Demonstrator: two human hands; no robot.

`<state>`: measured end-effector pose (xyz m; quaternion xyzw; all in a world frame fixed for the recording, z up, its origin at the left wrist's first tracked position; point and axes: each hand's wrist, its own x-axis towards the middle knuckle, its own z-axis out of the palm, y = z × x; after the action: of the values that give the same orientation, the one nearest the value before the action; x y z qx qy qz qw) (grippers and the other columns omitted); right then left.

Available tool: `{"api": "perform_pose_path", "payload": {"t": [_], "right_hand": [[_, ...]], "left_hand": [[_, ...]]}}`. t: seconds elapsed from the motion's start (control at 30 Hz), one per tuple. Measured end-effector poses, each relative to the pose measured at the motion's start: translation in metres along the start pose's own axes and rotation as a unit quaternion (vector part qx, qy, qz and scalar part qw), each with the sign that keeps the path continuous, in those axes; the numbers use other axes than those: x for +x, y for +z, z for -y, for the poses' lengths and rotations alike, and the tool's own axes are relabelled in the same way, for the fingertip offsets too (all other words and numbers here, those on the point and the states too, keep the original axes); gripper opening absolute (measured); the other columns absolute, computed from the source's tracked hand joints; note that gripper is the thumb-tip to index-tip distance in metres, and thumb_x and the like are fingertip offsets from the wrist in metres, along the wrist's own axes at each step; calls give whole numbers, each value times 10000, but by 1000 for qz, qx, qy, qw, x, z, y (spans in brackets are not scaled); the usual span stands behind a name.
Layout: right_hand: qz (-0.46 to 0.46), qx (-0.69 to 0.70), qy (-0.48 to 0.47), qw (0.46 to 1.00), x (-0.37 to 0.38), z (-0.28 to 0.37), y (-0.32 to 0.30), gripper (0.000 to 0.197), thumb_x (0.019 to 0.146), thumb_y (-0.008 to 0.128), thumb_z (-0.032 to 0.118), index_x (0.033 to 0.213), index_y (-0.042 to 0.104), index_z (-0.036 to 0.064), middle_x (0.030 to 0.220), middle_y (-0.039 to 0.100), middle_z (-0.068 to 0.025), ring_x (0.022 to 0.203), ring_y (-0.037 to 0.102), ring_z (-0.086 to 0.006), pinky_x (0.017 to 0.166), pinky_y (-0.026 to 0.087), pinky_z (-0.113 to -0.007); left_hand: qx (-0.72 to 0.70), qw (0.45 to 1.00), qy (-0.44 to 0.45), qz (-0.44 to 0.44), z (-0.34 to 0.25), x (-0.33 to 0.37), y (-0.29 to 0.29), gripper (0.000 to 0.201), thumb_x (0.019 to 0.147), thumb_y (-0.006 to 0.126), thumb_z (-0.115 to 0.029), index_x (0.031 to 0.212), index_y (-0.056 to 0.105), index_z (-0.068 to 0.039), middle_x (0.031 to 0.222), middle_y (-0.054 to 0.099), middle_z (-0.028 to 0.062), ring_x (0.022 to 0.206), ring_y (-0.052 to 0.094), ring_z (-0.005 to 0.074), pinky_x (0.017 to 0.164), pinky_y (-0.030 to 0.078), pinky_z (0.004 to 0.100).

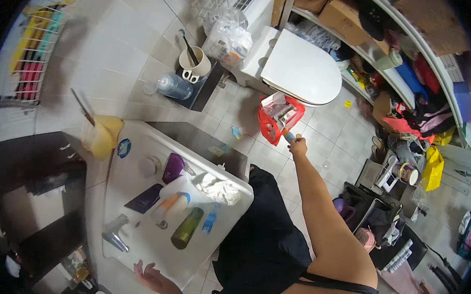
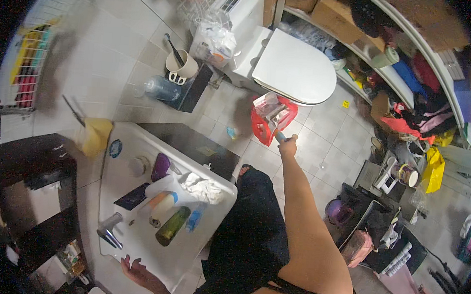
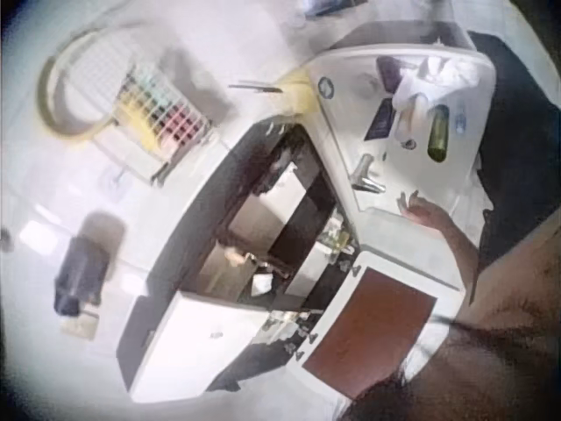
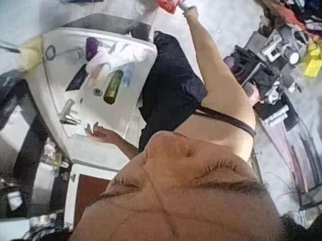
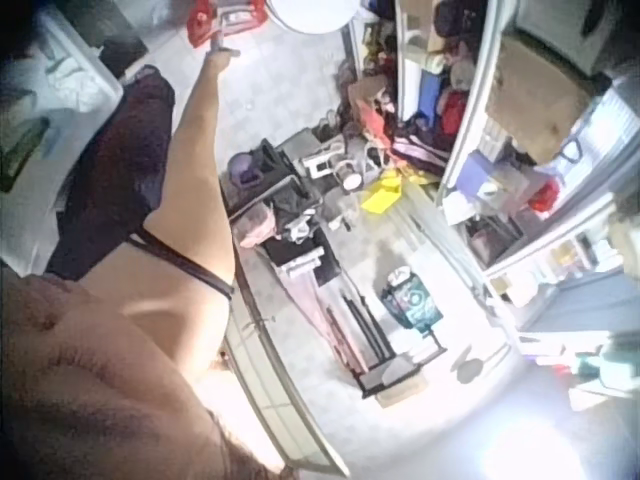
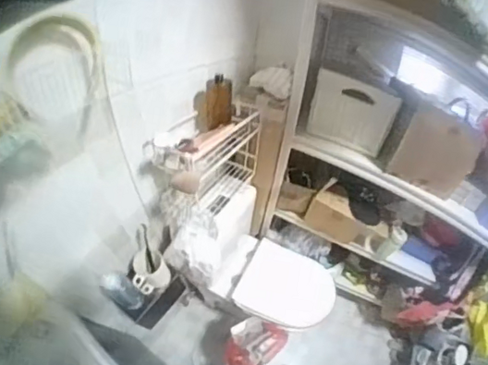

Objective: The person tidies a bathroom area by picking up scattered items such as a headband, tubes, and a plastic bag from the floor and surfaces and placing them into a red waste bin and onto a wire shelf.

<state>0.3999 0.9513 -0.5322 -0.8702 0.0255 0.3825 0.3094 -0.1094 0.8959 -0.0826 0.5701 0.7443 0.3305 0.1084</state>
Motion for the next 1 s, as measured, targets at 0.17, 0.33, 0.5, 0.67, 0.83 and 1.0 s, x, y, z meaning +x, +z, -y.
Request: {"api": "perform_pose_path", "payload": {"t": [0.17, 0.33, 0.5, 0.67, 0.83, 1.0], "right_hand": [[103, 127, -29, 986, 50, 7, 35, 549, 871, 654, 256, 1292, 414, -2, 1078, 617, -189, 918, 667, -263, 667, 567, -380], [154, 59, -10, 986, 16, 4, 35, 479, 887, 620, 294, 1223, 465, -11, 1027, 608, -134, 847, 656, -234, 629, 536, -362], [191, 119, 12, 974, -14, -30, -18, 254, 921, 538, 271, 1095, 553, 88, 957, 608, -48, 813, 664, -205, 586, 488, -320], [171, 98, -77, 977, -105, 25, -53, 284, 907, 538, 322, 1026, 541, 65, 895, 639, -65, 698, 635, -154, 547, 445, -271], [212, 60, -340, 914, -219, 148, -34, 253, 977, 490, 245, 939, 602, 22, 834, 582, -34, 700, 502, -96, 600, 410, -252], [259, 94, -595, 755, -394, 270, -6, 157, 957, 534, 126, 1006, 601, -8, 896, 620, -68, 790, 568, -142, 695, 469, -283]], "left_hand": [[51, 995, -72, -39, 6, -12, 17, 554, 986, 504, -336, 1417, 328, -35, 1314, 468, 133, 877, 542, 167, 743, 420, 286], [43, 998, -21, -47, -8, -18, 12, 522, 995, 484, -304, 1411, 327, -31, 1299, 476, 140, 888, 545, 164, 720, 424, 283], [-58, 994, -59, -69, -35, -11, -2, 423, 963, 428, -43, 1373, 337, 13, 1274, 473, 149, 895, 553, 208, 805, 444, 316], [-125, 984, -32, -120, -42, -15, -23, 444, 921, 447, 36, 1355, 355, 15, 1246, 479, 141, 905, 564, 179, 831, 445, 300], [-102, 981, -60, -153, -39, -28, -58, 449, 906, 466, 48, 1344, 377, 15, 1216, 516, 147, 890, 585, 162, 782, 454, 287], [-150, 968, -70, -191, -20, -36, -82, 424, 918, 469, 24, 1335, 391, 17, 1212, 524, 152, 878, 587, 165, 762, 457, 282]]}}
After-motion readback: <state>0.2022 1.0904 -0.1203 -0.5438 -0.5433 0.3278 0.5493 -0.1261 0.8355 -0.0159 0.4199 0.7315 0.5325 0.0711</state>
